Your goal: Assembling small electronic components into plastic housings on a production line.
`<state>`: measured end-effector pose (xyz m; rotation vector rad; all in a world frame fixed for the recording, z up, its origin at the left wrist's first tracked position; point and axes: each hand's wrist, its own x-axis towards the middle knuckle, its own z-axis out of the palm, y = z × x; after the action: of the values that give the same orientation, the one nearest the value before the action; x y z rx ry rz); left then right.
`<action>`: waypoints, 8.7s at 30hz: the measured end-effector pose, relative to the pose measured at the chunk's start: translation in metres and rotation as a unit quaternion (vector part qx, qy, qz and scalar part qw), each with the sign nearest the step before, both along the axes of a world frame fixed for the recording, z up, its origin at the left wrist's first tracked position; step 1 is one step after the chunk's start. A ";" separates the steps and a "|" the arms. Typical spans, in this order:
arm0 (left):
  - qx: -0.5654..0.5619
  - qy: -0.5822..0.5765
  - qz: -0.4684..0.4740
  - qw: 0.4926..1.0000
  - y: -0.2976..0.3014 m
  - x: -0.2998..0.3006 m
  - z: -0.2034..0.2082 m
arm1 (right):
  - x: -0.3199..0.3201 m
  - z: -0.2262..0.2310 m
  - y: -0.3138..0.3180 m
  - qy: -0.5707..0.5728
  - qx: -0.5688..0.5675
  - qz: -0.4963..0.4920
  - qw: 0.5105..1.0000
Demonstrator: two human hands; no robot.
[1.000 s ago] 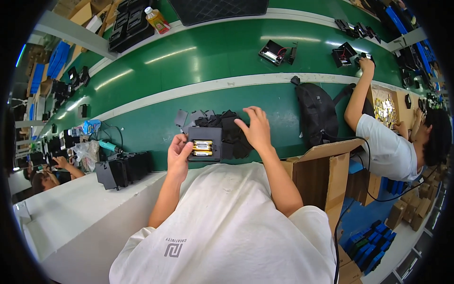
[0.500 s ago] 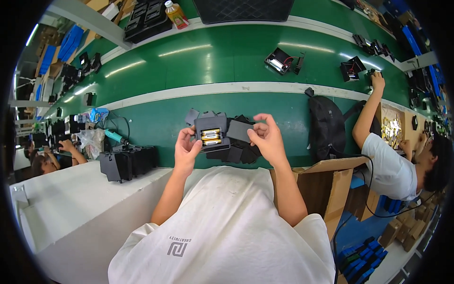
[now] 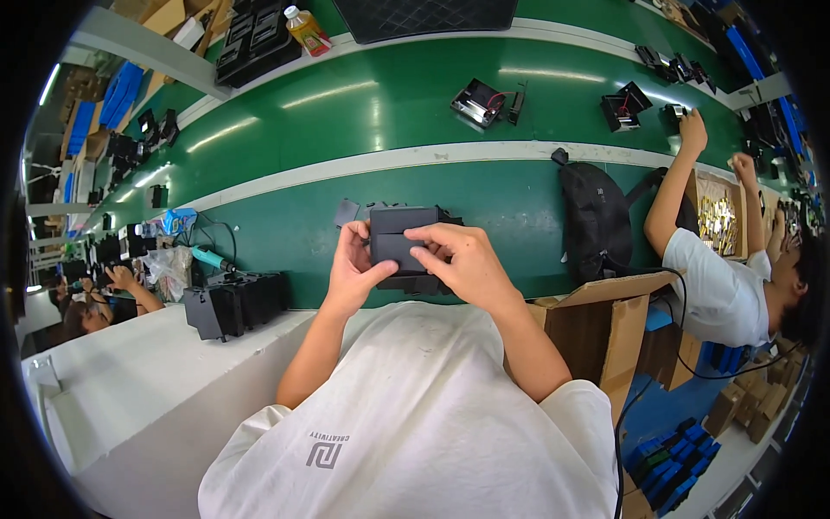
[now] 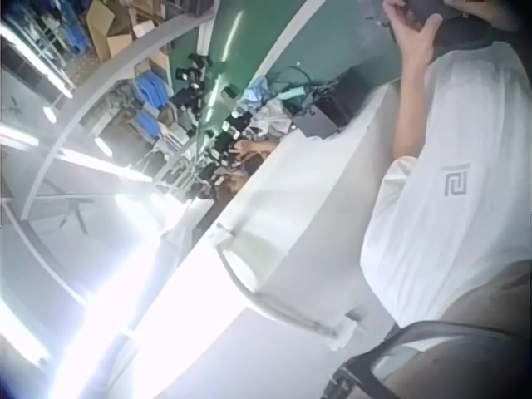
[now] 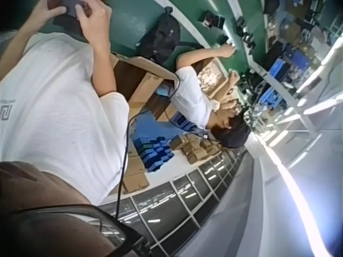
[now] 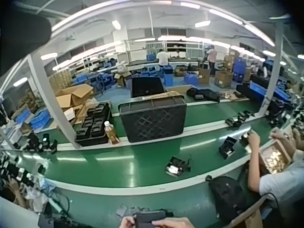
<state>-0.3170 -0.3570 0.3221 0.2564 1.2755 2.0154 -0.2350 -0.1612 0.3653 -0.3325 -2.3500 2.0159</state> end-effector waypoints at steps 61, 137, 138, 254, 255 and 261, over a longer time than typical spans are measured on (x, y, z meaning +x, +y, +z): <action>-0.094 0.054 0.085 0.991 0.025 -0.042 -0.062 | -0.097 -0.063 0.018 -0.022 0.138 0.125 0.982; -0.313 0.048 0.189 0.930 0.046 -0.238 -0.156 | -0.211 -0.166 0.173 0.004 0.526 -0.167 0.834; -0.420 0.112 0.200 0.878 0.040 -0.249 -0.169 | -0.213 -0.165 0.163 0.038 0.550 -0.153 0.820; -0.146 0.011 0.158 0.976 0.055 -0.166 -0.124 | -0.168 -0.215 0.235 -0.043 0.356 -0.375 0.855; -0.162 0.023 0.186 0.969 0.053 -0.180 -0.133 | -0.176 -0.201 0.224 -0.067 0.361 -0.336 0.867; -0.248 0.074 0.250 0.933 0.043 -0.248 -0.173 | -0.207 -0.150 0.123 -0.052 0.491 -0.204 0.845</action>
<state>-0.5652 -0.3139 0.1486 -0.1833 2.0578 2.0060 -0.4424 -0.0384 0.2156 -0.7756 -2.6755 0.4811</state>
